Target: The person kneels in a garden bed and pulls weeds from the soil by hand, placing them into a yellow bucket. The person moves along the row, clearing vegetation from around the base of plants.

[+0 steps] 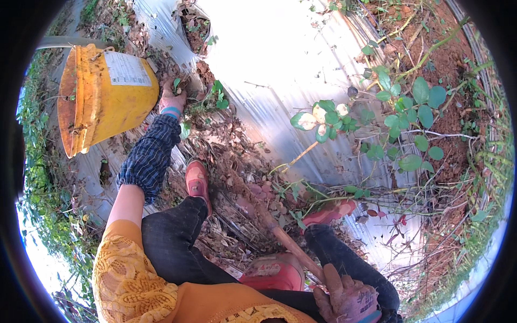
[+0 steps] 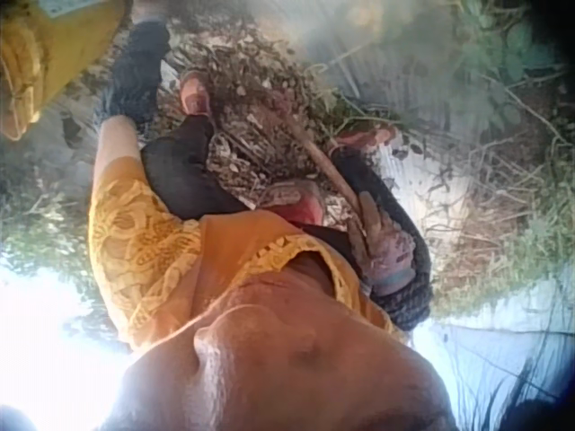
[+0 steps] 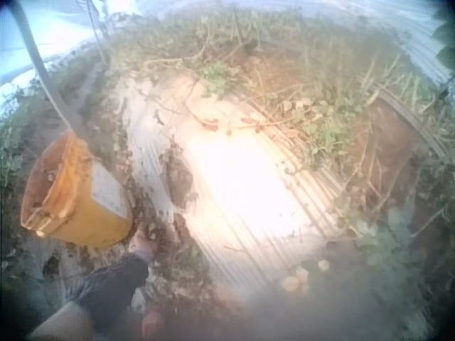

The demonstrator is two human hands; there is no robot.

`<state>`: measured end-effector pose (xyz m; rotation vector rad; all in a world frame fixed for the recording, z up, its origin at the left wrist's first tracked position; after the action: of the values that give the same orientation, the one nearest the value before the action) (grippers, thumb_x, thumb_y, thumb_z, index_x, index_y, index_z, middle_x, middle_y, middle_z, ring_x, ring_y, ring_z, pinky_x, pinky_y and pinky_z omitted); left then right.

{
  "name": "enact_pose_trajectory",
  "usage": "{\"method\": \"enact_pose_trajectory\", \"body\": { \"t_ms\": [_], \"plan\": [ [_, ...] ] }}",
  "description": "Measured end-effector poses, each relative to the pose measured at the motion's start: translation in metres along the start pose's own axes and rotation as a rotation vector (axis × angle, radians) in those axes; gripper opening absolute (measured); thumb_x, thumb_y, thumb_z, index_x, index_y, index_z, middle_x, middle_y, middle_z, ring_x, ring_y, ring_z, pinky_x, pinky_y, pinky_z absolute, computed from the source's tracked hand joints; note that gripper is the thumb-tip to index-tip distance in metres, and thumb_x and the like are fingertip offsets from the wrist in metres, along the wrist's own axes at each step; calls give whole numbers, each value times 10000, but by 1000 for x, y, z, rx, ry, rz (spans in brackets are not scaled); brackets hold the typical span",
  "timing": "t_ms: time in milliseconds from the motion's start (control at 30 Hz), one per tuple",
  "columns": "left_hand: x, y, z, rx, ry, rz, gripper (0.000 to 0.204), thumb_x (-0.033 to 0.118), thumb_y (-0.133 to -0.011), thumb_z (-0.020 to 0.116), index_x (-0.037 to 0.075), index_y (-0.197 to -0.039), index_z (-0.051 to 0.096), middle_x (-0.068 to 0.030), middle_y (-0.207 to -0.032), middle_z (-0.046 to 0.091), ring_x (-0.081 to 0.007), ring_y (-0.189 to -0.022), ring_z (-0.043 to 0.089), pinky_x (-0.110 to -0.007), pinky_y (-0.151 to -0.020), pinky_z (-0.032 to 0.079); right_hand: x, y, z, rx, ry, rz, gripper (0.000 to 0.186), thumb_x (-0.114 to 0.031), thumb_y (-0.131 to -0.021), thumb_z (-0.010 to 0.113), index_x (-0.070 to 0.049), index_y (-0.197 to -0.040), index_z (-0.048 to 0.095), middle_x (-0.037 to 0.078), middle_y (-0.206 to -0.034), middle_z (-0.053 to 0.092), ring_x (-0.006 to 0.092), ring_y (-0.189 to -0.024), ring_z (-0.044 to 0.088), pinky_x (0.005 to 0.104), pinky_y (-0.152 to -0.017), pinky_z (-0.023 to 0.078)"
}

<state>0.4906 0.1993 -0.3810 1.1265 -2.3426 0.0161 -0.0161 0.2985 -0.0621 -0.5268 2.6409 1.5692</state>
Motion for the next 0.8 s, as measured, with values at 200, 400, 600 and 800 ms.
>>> {"method": "enact_pose_trajectory", "body": {
  "t_ms": [200, 400, 600, 800],
  "plan": [
    [3, -38, 10, -237, -243, 61, 603, 293, -781, 687, 145, -1333, 494, -172, -1238, 595, -330, -1106, 589, -378, -953, 448, -3, -5, 0, -21, -22, 9, 587, -338, -770, 672, -66, -1262, 504, 197, -784, 636, 376, -680, 643, 470, -586, 513],
    [5, -35, 18, -388, -302, 102, 491, 323, -770, 674, 134, -1218, 597, -188, -1125, 641, -333, -1045, 615, -384, -914, 472, -14, -8, -5, 9, 27, -30, 571, -336, -784, 659, -56, -1257, 506, 195, -776, 631, 373, -673, 643, 469, -592, 515],
    [-28, 13, 34, -410, 142, 115, 504, 330, -751, 717, 95, -1183, 608, -175, -977, 671, -311, -941, 642, -420, -854, 494, -19, -8, -4, -21, 54, 1, 573, -331, -793, 659, -46, -1264, 498, 195, -782, 633, 370, -693, 645, 467, -605, 516],
    [0, 84, 37, -266, -64, 295, 682, 361, -743, 737, 72, -1310, 492, -240, -1350, 432, -373, -1235, 441, -447, -1008, 406, -20, -4, -1, -10, 64, -34, 562, -321, -807, 653, -50, -1273, 493, 206, -815, 634, 383, -708, 640, 472, -618, 513]
  ]
}}
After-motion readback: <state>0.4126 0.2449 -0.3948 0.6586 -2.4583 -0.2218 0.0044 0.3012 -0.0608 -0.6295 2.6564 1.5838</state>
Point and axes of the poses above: each hand's wrist, its own y-axis away from the middle knuckle, its own z-axis out of the palm, x = y × z, the point moved 6 cm from there along -y, towards the middle knuckle
